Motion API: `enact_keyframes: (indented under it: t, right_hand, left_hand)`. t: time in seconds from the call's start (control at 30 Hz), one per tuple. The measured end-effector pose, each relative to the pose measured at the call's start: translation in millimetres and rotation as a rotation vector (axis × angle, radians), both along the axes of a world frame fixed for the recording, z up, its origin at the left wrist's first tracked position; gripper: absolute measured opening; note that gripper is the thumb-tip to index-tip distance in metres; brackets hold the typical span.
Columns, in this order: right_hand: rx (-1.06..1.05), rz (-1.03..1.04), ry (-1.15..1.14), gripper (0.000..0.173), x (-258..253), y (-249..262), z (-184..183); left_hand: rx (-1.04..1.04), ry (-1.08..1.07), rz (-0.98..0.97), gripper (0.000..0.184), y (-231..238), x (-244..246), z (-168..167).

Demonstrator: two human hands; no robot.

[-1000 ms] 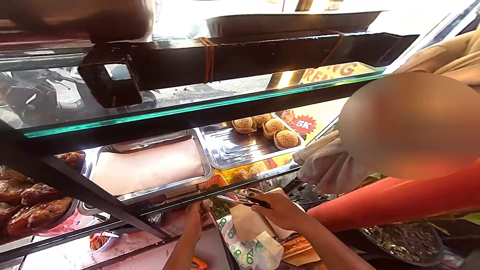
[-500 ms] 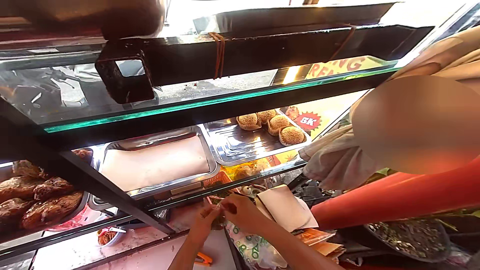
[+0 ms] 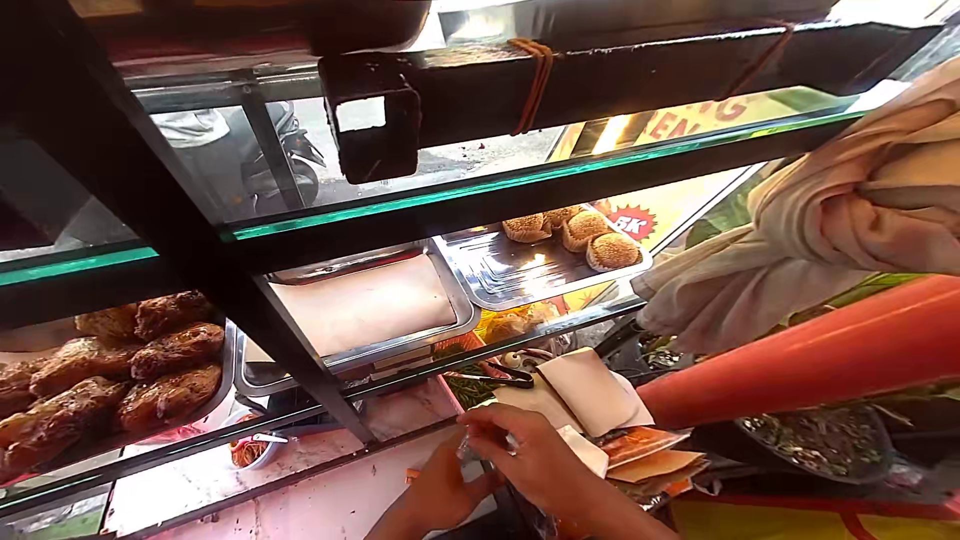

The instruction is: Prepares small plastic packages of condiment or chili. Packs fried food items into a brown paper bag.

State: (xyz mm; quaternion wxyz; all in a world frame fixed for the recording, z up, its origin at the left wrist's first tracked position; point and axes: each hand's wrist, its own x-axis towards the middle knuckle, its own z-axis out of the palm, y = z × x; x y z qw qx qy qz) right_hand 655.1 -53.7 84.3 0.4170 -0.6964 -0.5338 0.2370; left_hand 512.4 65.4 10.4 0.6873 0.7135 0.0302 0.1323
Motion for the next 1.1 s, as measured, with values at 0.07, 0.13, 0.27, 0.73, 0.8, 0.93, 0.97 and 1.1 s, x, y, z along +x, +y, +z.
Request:
enact_keyframes:
  t: [0.07,0.13,0.27,0.73,0.8,0.93,0.97,1.1]
  right_hand:
    - [-0.039,-0.03,0.008,0.025,0.5,0.9,4.0]
    - [-0.014,-0.139,0.006,0.023,8.6,1.5,10.4]
    - [0.039,-0.373,-0.335,0.028,4.6,-7.7,15.0]
    - [-0.191,0.157,-0.56,0.034,-129.9,14.5,-39.8]
    - [-0.167,0.202,-0.591,0.032,-113.2,11.2,-42.3]
    - [-0.441,0.068,-0.624,0.033,-62.3,7.7,-33.9]
    - [-0.421,0.023,-0.601,0.031,-59.7,12.3,-29.8]
    - [-0.312,0.212,-0.261,0.063,-133.0,53.9,-7.7]
  left_hand:
    - [-0.05,0.021,-0.1,0.027,-1.0,-2.3,2.6]
    - [-0.118,0.104,-0.241,0.032,9.5,-5.5,7.4]
    - [-0.129,0.217,-0.465,0.043,38.0,-25.3,7.8]
    - [0.133,0.58,-0.713,0.04,92.3,-106.4,44.9]
    - [0.072,0.58,-0.691,0.043,98.2,-120.8,43.5]
    - [-0.107,0.658,-0.608,0.042,124.9,-147.7,34.7]
    - [-0.111,0.675,-0.581,0.042,129.2,-152.4,33.3]
    - [-0.045,0.665,-0.565,0.045,120.9,-153.6,39.2]
